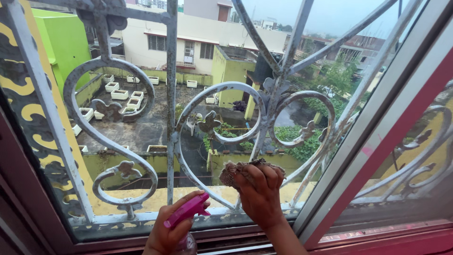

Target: The person cleans a window pane by spraying a cleaning solution from a pink bottle and wiping the surface with a cloth. They work on the glass behind a decorative metal grille, moving the cloth in circular and linear motions to remove dirt.

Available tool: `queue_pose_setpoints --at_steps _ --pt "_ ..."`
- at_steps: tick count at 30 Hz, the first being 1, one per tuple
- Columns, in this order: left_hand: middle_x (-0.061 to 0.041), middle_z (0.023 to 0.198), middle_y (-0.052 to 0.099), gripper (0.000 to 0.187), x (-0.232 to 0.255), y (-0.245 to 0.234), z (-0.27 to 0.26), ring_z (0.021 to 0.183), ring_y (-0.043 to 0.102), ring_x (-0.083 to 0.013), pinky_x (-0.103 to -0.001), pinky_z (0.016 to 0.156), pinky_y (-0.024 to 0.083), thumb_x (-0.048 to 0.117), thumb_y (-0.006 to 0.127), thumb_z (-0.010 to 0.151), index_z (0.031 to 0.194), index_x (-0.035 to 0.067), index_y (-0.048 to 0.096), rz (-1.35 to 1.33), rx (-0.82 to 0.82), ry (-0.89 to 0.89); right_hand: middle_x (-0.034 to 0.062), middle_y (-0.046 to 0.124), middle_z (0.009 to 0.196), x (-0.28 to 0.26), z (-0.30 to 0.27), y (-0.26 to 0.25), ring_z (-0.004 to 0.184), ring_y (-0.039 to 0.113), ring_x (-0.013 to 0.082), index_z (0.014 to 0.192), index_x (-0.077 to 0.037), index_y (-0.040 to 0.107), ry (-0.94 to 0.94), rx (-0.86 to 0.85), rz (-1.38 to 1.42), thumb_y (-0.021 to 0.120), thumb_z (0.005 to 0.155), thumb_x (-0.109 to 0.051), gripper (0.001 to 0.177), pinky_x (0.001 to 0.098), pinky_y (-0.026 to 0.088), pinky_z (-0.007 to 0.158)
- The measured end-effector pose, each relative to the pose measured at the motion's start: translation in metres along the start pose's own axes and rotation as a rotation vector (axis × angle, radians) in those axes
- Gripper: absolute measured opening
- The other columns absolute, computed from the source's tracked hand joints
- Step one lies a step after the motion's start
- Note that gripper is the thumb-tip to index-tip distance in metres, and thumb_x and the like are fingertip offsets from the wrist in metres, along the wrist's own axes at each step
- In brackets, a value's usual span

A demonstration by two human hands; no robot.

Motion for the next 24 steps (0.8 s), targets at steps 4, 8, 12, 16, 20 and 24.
queue_pose_setpoints --at_steps 4,8,12,16,20,24 --pt "-0.024 0.117 0.081 0.072 0.000 -0.001 0.000 0.115 0.079 -0.0294 -0.035 0.105 0.054 0.013 0.053 0.072 0.141 -0.006 0.055 0.020 0.010 0.023 0.0030 0.057 0.125 -0.006 -0.010 0.008 0.119 0.046 0.0284 0.112 -0.015 0.074 0.045 0.023 0.017 0.071 0.081 -0.007 0.032 0.0474 0.036 0.102" --pt "-0.024 0.118 0.080 0.069 0.000 0.001 -0.001 0.116 0.077 -0.0306 -0.036 0.104 0.056 0.011 0.053 0.074 0.141 -0.007 0.054 -0.042 0.021 0.075 0.0022 0.056 0.123 -0.015 -0.044 0.024 0.115 0.045 0.0281 0.111 -0.017 0.073 0.032 -0.015 0.012 0.070 0.078 -0.011 0.035 0.0481 0.035 0.100" --pt "-0.023 0.115 0.082 0.069 -0.001 -0.003 -0.002 0.113 0.080 -0.0288 -0.035 0.101 0.058 0.010 0.052 0.072 0.140 -0.005 0.057 0.039 0.049 0.051 -0.0022 0.056 0.123 -0.021 -0.071 0.033 0.116 0.046 0.0250 0.111 -0.021 0.072 -0.002 -0.100 0.014 0.069 0.078 -0.011 0.035 0.0482 0.035 0.103" --pt "-0.022 0.113 0.083 0.069 0.007 -0.002 -0.004 0.111 0.081 -0.0282 -0.034 0.099 0.058 0.010 0.052 0.072 0.139 -0.004 0.058 0.059 0.073 0.088 -0.0027 0.056 0.121 -0.022 -0.072 0.032 0.116 0.046 0.0246 0.114 -0.022 0.071 -0.022 -0.163 0.041 0.069 0.078 -0.012 0.038 0.0480 0.035 0.103" --pt "-0.020 0.111 0.084 0.068 0.009 -0.002 -0.004 0.107 0.082 -0.0274 -0.033 0.094 0.060 0.011 0.054 0.073 0.139 -0.003 0.058 0.092 0.080 0.092 -0.0031 0.056 0.122 -0.021 -0.056 0.024 0.116 0.046 0.0232 0.117 -0.025 0.070 -0.084 -0.209 0.012 0.069 0.081 -0.014 0.038 0.0474 0.035 0.102" --pt "-0.021 0.113 0.084 0.071 0.002 -0.003 -0.004 0.105 0.081 -0.0284 -0.033 0.089 0.060 0.012 0.054 0.071 0.140 -0.003 0.058 0.051 0.081 0.046 0.0007 0.054 0.124 -0.006 -0.017 0.008 0.117 0.045 0.0263 0.125 -0.020 0.069 -0.046 -0.036 -0.071 0.069 0.084 -0.017 0.041 0.0496 0.033 0.102"
Point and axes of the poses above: each hand's wrist, its own z-axis towards the middle knuckle, its own y-axis out of the palm, x = y × z, the point moved 9 cm from there along z, towards the middle knuckle
